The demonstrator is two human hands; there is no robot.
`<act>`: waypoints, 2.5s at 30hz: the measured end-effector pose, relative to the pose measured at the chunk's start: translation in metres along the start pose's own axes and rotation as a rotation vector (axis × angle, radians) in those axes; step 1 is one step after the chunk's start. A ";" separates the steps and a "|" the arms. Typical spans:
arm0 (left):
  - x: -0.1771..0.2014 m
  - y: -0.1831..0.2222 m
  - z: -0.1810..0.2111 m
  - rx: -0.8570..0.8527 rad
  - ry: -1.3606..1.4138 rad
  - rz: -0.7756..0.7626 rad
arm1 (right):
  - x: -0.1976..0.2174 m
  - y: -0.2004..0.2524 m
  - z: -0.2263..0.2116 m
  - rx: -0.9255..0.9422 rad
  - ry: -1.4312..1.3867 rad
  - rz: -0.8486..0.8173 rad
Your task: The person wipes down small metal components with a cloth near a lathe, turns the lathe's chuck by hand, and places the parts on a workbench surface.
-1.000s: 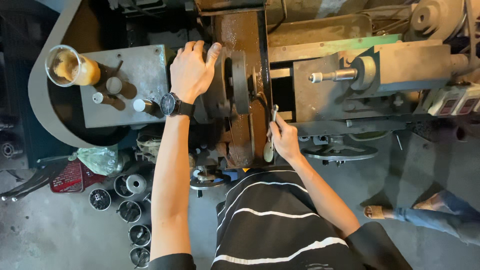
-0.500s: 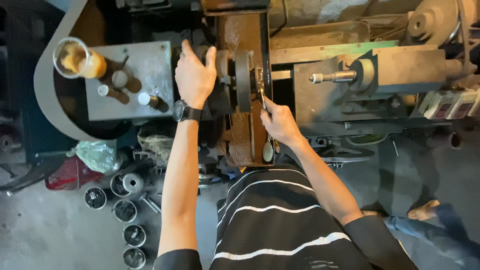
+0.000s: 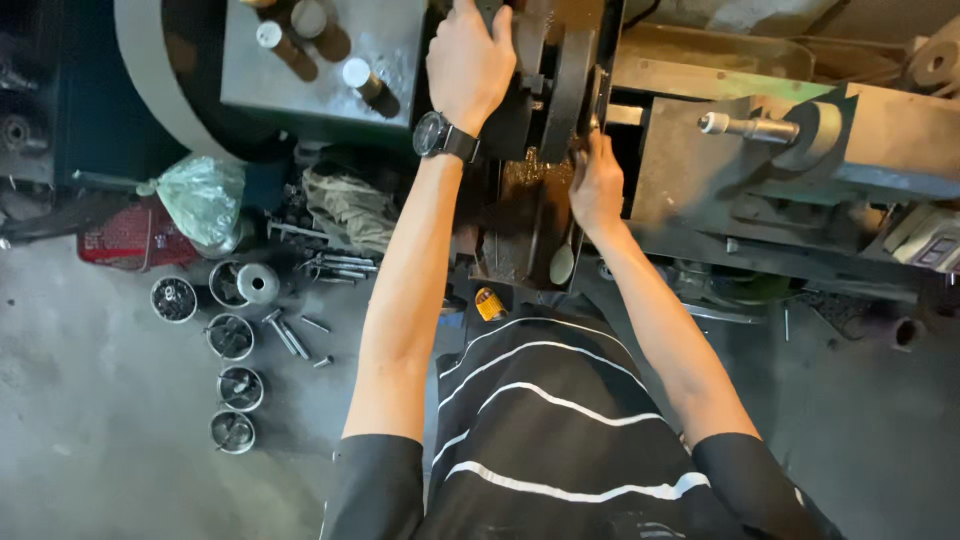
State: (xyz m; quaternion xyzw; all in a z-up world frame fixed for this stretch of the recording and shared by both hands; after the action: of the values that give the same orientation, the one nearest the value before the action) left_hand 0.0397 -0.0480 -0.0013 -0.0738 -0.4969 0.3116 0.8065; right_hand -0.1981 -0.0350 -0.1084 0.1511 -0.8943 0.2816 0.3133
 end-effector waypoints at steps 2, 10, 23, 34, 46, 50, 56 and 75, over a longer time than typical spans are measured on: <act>0.004 0.009 -0.001 -0.029 0.021 0.046 | -0.002 0.000 -0.007 0.043 -0.017 -0.033; 0.032 0.055 0.019 -0.094 0.212 0.184 | 0.009 0.047 0.052 -0.732 -0.194 -0.196; 0.071 0.079 0.106 -0.484 0.169 0.379 | 0.078 -0.004 -0.039 -0.502 -0.289 -0.245; -0.011 0.038 0.105 -0.467 0.134 -0.122 | 0.038 -0.025 -0.026 -0.636 0.018 -0.588; 0.000 0.041 0.114 -0.527 0.155 -0.010 | 0.056 -0.016 -0.026 -0.136 -0.222 0.025; 0.000 0.045 0.114 -0.517 0.150 0.004 | 0.057 -0.045 -0.020 -0.267 -0.276 -0.100; 0.006 0.037 0.118 -0.531 0.175 0.047 | 0.028 -0.060 -0.001 -0.414 -0.215 -0.416; 0.006 0.041 0.117 -0.508 0.158 0.085 | 0.012 0.046 0.030 -0.717 -0.293 -0.561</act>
State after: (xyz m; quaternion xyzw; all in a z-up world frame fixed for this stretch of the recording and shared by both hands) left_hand -0.0752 -0.0342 0.0439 -0.3186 -0.4914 0.2038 0.7845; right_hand -0.2420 -0.0180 -0.1391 0.3070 -0.8945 -0.1641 0.2804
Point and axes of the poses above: each hand's wrist, its own y-axis away from the middle knuckle, its own x-axis out of the back of the hand, z = x × y, the point moved 7 cm from there along -y, towards the middle knuckle, and after that the axes turned 10 degrees about -x, right-handed, at the moved point
